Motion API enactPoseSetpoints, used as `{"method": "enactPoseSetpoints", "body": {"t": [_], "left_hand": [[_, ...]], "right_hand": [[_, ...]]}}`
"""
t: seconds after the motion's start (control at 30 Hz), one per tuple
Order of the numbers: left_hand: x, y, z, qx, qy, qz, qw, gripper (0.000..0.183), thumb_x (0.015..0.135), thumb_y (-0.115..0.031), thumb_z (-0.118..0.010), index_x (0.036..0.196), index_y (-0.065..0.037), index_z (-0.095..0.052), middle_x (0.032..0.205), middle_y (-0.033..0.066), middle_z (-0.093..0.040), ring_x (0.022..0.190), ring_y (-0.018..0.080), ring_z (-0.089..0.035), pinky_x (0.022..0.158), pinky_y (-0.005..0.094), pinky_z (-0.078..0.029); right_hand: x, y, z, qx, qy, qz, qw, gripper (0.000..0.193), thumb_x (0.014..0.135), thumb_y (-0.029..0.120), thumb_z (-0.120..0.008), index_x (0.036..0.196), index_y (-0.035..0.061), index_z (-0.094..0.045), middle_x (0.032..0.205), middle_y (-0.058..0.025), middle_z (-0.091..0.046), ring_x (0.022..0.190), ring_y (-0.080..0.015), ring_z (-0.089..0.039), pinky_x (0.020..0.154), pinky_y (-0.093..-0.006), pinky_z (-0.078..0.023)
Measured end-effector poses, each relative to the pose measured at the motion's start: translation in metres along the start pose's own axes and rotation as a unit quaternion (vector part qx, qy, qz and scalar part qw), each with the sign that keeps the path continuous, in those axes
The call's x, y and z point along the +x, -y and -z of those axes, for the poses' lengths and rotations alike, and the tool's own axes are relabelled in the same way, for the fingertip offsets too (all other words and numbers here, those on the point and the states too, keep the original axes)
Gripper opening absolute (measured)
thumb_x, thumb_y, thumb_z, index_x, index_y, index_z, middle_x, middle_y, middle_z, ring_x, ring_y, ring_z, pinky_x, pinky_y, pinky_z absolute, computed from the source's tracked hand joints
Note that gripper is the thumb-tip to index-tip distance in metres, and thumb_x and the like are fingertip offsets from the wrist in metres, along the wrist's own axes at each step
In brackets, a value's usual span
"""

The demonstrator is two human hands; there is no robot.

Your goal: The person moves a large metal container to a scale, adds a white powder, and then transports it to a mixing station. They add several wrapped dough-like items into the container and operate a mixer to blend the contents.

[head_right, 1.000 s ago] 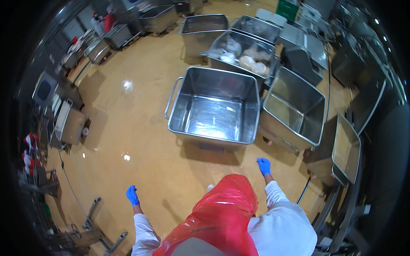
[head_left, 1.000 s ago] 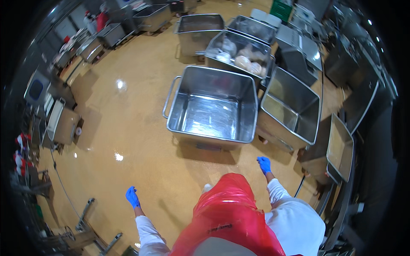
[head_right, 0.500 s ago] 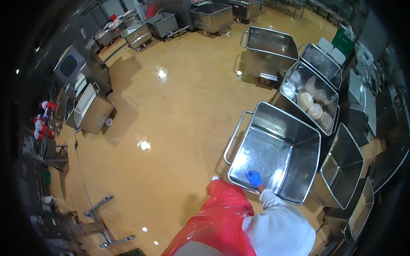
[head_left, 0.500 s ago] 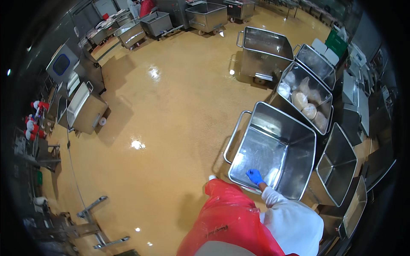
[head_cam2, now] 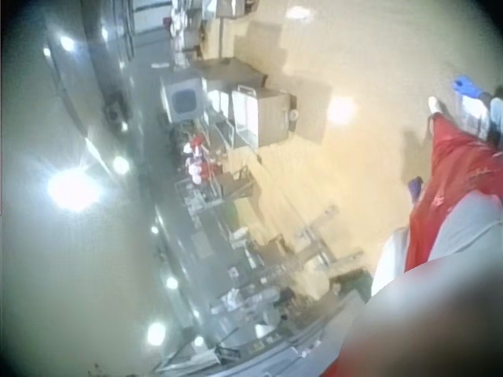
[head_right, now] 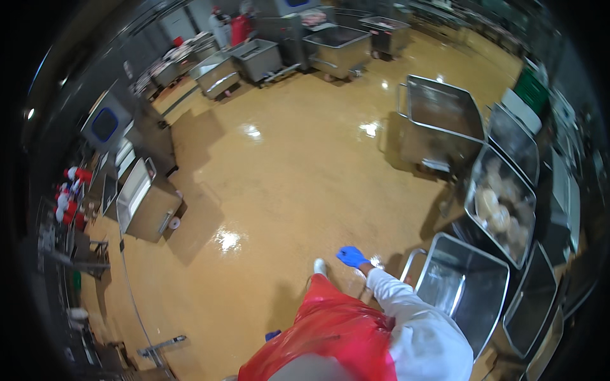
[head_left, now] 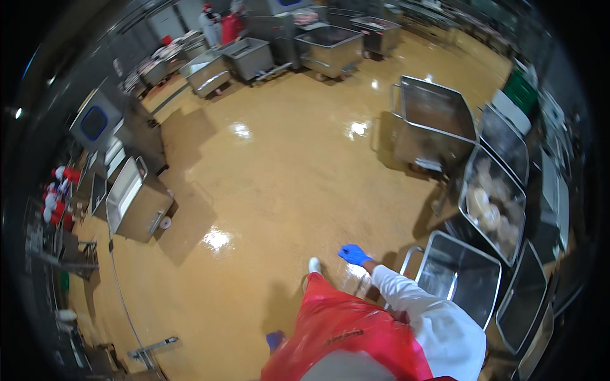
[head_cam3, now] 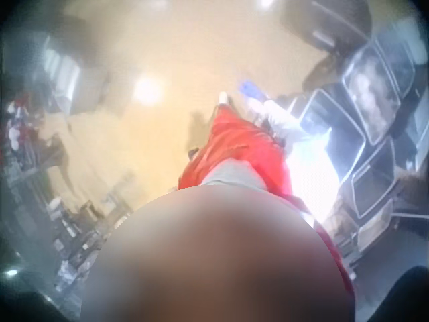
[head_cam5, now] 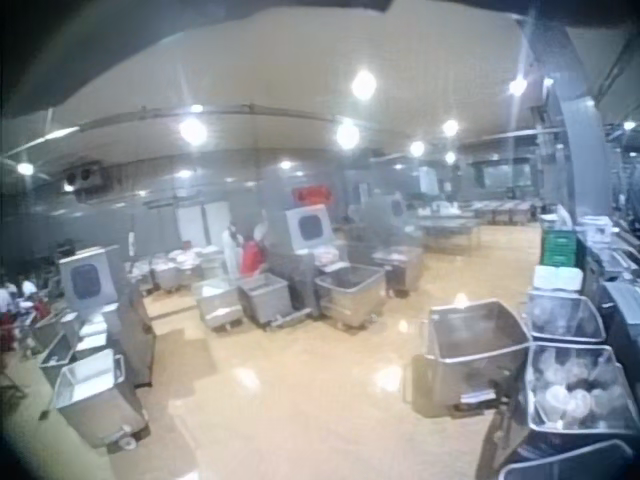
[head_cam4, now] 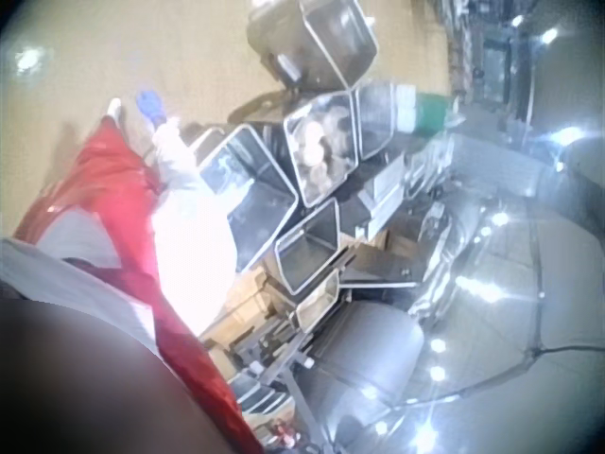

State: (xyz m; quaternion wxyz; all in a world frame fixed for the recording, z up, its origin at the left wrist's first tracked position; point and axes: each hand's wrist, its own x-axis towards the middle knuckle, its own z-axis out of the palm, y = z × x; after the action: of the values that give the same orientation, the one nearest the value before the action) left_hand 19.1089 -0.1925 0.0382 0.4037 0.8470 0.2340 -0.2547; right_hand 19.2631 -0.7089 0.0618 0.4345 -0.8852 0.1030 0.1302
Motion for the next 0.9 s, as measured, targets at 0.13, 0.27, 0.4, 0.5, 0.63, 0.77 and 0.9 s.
{"method": "enactPoseSetpoints", "body": {"t": [0.13,0.27,0.4,0.5,0.63,0.77,0.9], "left_hand": [[0.142,-0.082,0.047,0.012,-0.091,-0.145,0.985,0.022,0.084,-0.021,-0.061,0.079,-0.004,-0.073,0.07,0.0104,-0.07,0.06,0.0197,-0.067,0.059,0.0325,-0.054],[0.25,-0.211,0.033,0.036,-0.046,-0.187,0.981,0.023,0.085,-0.024,-0.064,0.086,-0.004,-0.074,0.074,0.0088,-0.071,0.065,0.0151,-0.066,0.062,0.0302,-0.053],[0.336,-0.35,0.044,0.036,0.003,-0.079,0.996,0.035,0.082,-0.037,-0.063,0.089,-0.004,-0.074,0.081,0.0122,-0.073,0.076,0.0243,-0.07,0.073,0.0367,-0.054],[0.397,-0.485,-0.027,0.082,0.058,-0.136,0.986,0.037,0.082,-0.038,-0.062,0.091,-0.005,-0.074,0.087,0.0145,-0.073,0.082,0.0291,-0.069,0.076,0.039,-0.053],[0.459,-0.607,-0.072,0.177,0.056,-0.173,0.967,0.038,0.083,-0.041,-0.061,0.09,-0.006,-0.073,0.094,0.0171,-0.071,0.09,0.0338,-0.067,0.08,0.0406,-0.053],[0.485,-0.69,-0.084,0.221,0.034,-0.172,0.959,0.039,0.083,-0.042,-0.062,0.087,-0.005,-0.072,0.093,0.0177,-0.071,0.091,0.0355,-0.067,0.08,0.0415,-0.052],[0.537,-0.824,-0.143,0.26,0.096,-0.247,0.928,0.039,0.084,-0.042,-0.063,0.087,-0.005,-0.073,0.086,0.0142,-0.072,0.082,0.031,-0.068,0.077,0.0397,-0.053]], "right_hand": [[0.072,-0.048,0.017,-0.161,0.106,-0.074,0.978,0.044,0.084,0.046,-0.054,0.088,0.0049,-0.071,0.093,-0.0229,-0.067,0.086,-0.0406,-0.065,0.078,-0.0465,-0.052],[0.076,-0.146,0.067,-0.146,0.006,-0.179,0.973,0.048,0.087,0.046,-0.049,0.075,0.0042,-0.07,0.078,-0.0207,-0.068,0.073,-0.0383,-0.065,0.068,-0.0486,-0.05],[0.094,-0.174,0.075,-0.1,-0.133,-0.209,0.964,0.037,0.083,0.038,-0.055,0.067,0.0066,-0.069,0.069,-0.0177,-0.066,0.063,-0.0365,-0.064,0.061,-0.0494,-0.049],[0.105,-0.252,0.124,-0.116,-0.134,-0.248,0.953,0.042,0.079,0.038,-0.059,0.071,-0.0019,-0.068,0.077,-0.026,-0.065,0.074,-0.0407,-0.065,0.07,-0.0496,-0.049],[0.161,-0.269,0.154,-0.061,-0.078,-0.228,0.969,0.032,0.082,0.031,-0.06,0.07,0.0028,-0.065,0.068,-0.0181,-0.064,0.057,-0.0335,-0.061,0.054,-0.047,-0.047],[0.275,-0.208,0.214,0.356,-0.09,-0.333,0.868,0.024,0.086,0.024,-0.06,0.067,0.0098,-0.057,0.058,-0.0059,-0.056,0.042,-0.0198,-0.051,0.036,-0.037,-0.039],[0.415,-0.247,0.342,0.429,-0.174,-0.422,0.779,0.022,0.085,0.023,-0.062,0.069,0.0091,-0.057,0.056,-0.0053,-0.054,0.041,-0.0177,-0.049,0.036,-0.0344,-0.038]]}}
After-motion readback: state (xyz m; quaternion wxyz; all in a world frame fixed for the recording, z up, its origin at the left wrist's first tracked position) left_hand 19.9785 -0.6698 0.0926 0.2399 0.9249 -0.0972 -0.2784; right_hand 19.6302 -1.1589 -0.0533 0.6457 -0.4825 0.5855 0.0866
